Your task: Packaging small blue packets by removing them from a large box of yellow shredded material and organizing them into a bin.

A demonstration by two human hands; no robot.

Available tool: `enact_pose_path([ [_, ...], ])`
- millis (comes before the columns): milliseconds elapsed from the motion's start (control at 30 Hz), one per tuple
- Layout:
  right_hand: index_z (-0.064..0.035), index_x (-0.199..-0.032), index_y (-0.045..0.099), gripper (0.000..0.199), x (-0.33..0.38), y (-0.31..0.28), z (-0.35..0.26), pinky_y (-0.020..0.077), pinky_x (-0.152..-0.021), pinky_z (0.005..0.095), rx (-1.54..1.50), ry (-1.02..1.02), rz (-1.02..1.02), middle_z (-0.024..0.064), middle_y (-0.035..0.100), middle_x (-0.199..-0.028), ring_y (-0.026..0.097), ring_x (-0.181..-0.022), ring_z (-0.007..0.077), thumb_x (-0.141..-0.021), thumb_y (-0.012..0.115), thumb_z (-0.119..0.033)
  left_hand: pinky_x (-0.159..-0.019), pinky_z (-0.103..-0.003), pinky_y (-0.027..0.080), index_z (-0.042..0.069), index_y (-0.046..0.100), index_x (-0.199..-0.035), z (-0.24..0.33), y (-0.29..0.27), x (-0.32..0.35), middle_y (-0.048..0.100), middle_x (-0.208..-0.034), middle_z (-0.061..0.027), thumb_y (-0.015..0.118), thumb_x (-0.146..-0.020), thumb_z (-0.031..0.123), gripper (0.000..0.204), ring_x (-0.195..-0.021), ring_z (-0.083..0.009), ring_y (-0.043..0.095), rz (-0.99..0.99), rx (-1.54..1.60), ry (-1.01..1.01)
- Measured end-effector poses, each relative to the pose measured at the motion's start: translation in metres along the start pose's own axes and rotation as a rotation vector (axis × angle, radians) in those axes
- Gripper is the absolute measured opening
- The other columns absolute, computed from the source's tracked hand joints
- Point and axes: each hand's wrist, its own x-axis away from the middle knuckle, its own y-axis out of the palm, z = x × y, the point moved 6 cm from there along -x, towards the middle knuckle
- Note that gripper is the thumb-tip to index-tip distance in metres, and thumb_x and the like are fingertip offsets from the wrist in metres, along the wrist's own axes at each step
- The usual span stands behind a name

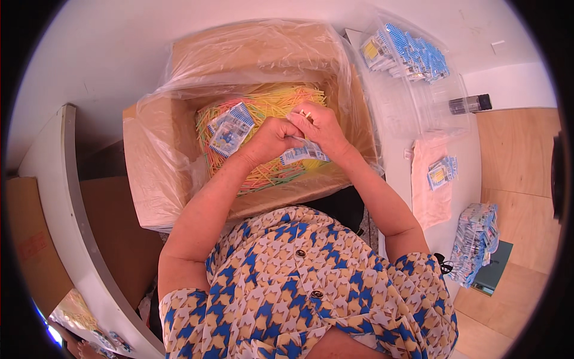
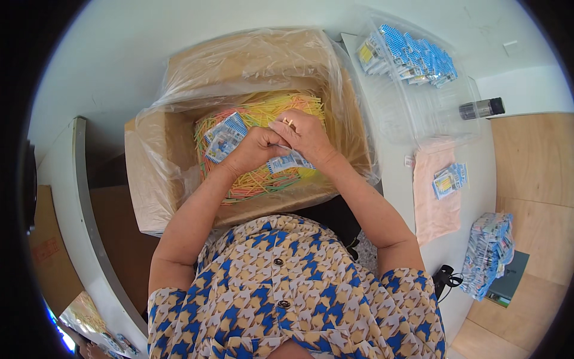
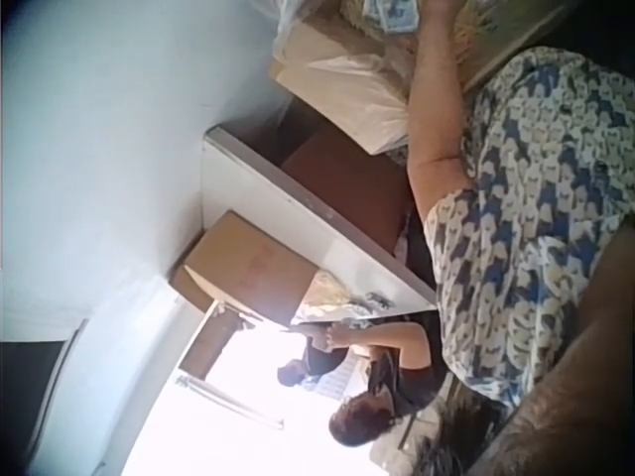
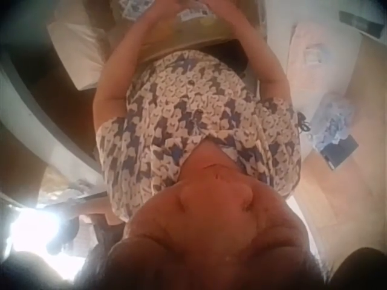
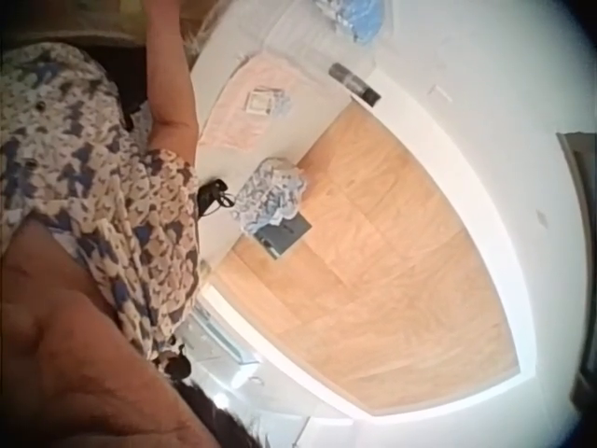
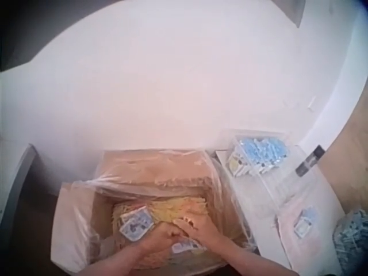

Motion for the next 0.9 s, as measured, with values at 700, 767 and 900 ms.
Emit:
enact_pose_path([
  [700, -0.0001, -0.071, 0.058, 0.020, 0.055, 0.012, 0.062, 0.0446, -0.057, 0.0397, 0.349, 0.237, -0.568, 0.0181, 0.059, -0.067, 0.057, -0.059, 0.0300, -0.079, 0.059, -0.018, -0.063, -0.024, 0.047, -0.002, 0.069, -0.087, -0.011, 0.001, 0.012, 0.066, -0.072, -0.0010, 0.068, -0.074, 0.000, 0.014, -0.066, -0.0063, 0.057, -0.436, 0.123, -0.308],
  [767, 0.0008, -0.068, 0.053, 0.024, 0.045, 0.008, 0.056, 0.0426, -0.055, 0.0382, 0.378, 0.069, -0.472, 0.0179, 0.054, -0.064, 0.053, -0.055, 0.0259, -0.081, 0.058, -0.020, -0.063, -0.025, 0.046, -0.001, 0.069, -0.086, -0.010, 0.007, 0.014, 0.065, -0.071, -0.0002, 0.069, -0.072, 0.002, 0.014, -0.066, -0.0064, 0.056, -0.435, 0.140, -0.335],
  [900, 0.0015, -0.066, 0.048, 0.030, 0.017, -0.005, 0.025, 0.0393, -0.052, 0.0351, 0.108, 0.096, -0.060, 0.0154, 0.046, -0.059, 0.045, -0.052, 0.0206, -0.082, 0.058, -0.021, -0.066, -0.023, 0.046, 0.000, 0.070, -0.086, -0.003, 0.017, 0.010, 0.066, -0.075, 0.0009, 0.069, -0.074, 0.003, 0.012, -0.071, -0.0046, 0.055, -0.331, 0.360, -0.223],
])
